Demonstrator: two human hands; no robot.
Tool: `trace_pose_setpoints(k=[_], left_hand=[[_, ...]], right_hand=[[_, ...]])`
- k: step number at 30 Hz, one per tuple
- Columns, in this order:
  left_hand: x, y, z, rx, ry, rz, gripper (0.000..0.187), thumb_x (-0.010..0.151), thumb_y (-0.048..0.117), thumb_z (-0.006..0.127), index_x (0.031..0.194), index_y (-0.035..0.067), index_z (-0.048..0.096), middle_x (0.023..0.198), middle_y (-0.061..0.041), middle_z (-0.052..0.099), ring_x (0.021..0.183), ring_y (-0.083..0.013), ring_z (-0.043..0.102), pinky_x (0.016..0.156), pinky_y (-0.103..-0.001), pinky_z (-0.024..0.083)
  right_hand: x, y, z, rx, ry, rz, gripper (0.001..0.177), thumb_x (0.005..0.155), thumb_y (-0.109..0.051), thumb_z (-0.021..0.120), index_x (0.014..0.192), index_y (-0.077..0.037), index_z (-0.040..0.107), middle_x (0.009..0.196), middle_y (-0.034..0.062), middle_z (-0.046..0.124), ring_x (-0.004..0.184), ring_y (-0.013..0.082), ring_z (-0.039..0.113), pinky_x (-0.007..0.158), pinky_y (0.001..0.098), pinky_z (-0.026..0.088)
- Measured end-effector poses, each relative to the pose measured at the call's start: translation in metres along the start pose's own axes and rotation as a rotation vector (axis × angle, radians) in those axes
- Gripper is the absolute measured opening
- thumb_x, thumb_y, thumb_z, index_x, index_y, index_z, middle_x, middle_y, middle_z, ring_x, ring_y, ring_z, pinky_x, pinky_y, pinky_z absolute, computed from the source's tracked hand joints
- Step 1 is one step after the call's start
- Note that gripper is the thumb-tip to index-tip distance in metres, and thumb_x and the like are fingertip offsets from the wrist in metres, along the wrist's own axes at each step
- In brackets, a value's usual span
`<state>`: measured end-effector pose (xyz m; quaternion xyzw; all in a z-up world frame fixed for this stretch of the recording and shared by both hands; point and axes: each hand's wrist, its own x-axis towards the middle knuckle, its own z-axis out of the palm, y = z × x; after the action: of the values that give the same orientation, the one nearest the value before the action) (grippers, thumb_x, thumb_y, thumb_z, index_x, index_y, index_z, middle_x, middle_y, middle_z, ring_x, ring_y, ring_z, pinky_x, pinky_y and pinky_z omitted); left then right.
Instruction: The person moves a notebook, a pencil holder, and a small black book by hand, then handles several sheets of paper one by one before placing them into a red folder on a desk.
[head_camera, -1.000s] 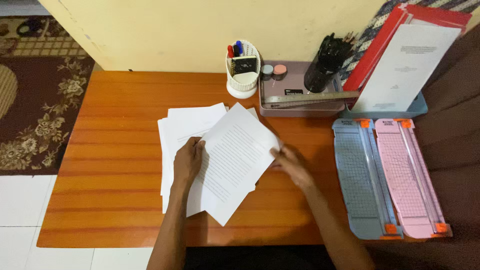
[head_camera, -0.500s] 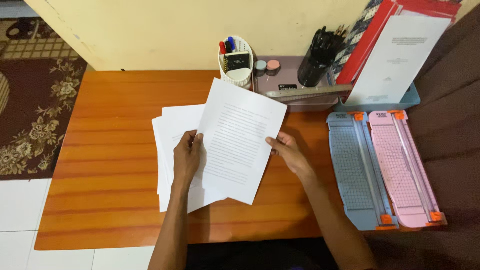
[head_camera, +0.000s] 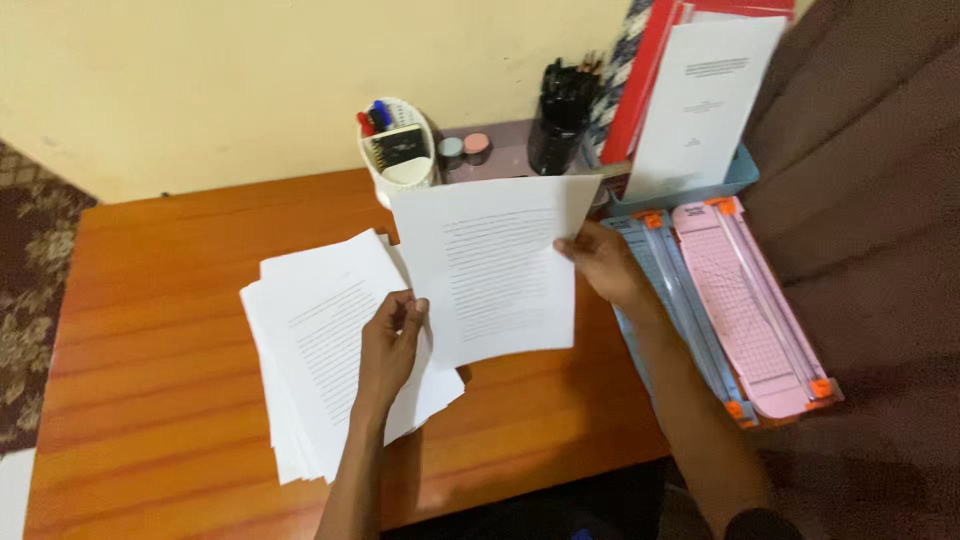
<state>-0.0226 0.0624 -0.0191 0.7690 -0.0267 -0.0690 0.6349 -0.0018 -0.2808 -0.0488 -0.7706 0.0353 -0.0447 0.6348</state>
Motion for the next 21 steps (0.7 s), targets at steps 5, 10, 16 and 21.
trace_pose_setpoints(k=[5, 10, 16, 21], left_hand=[[0.004, 0.020, 0.026, 0.017, -0.128, 0.056, 0.037, 0.103, 0.036, 0.056, 0.116, 0.004, 0.070, 0.097, -0.007, 0.078, 0.089, -0.0171, 0.068, 0.082, -0.032, 0.054], [0.003, 0.008, 0.026, 0.040, -0.174, 0.050, 0.038, 0.102, 0.036, 0.055, 0.118, 0.004, 0.070, 0.102, -0.007, 0.079, 0.099, -0.0177, 0.073, 0.089, -0.032, 0.055], [-0.006, -0.018, 0.013, 0.128, -0.122, -0.039, 0.038, 0.102, 0.035, 0.054, 0.118, 0.005, 0.070, 0.101, -0.007, 0.080, 0.099, -0.0178, 0.074, 0.089, -0.033, 0.054], [-0.006, -0.027, 0.006, 0.115, -0.087, -0.082, 0.043, 0.101, 0.039, 0.054, 0.116, 0.003, 0.072, 0.098, -0.008, 0.080, 0.090, -0.0185, 0.070, 0.087, -0.033, 0.055]], right_hand=[[0.021, -0.016, -0.078, -0.186, 0.175, 0.061, 0.026, 0.099, -0.023, 0.075, 0.103, 0.001, 0.069, 0.085, 0.0092, 0.067, 0.076, 0.0161, 0.059, 0.071, 0.0336, 0.051], [0.032, -0.064, -0.153, -0.274, 0.419, 0.056, 0.017, 0.101, -0.022, 0.066, 0.109, -0.008, 0.067, 0.093, 0.0029, 0.068, 0.084, 0.0146, 0.063, 0.076, 0.0338, 0.055], [0.086, -0.053, -0.253, -0.087, 0.509, -0.138, 0.010, 0.109, -0.017, 0.063, 0.115, -0.009, 0.063, 0.112, 0.0069, 0.068, 0.101, 0.0163, 0.062, 0.096, 0.0362, 0.054], [0.128, -0.006, -0.308, 0.037, 0.430, -0.316, 0.015, 0.112, -0.008, 0.057, 0.126, -0.006, 0.062, 0.121, 0.0066, 0.069, 0.107, 0.0150, 0.063, 0.099, 0.0355, 0.049]])
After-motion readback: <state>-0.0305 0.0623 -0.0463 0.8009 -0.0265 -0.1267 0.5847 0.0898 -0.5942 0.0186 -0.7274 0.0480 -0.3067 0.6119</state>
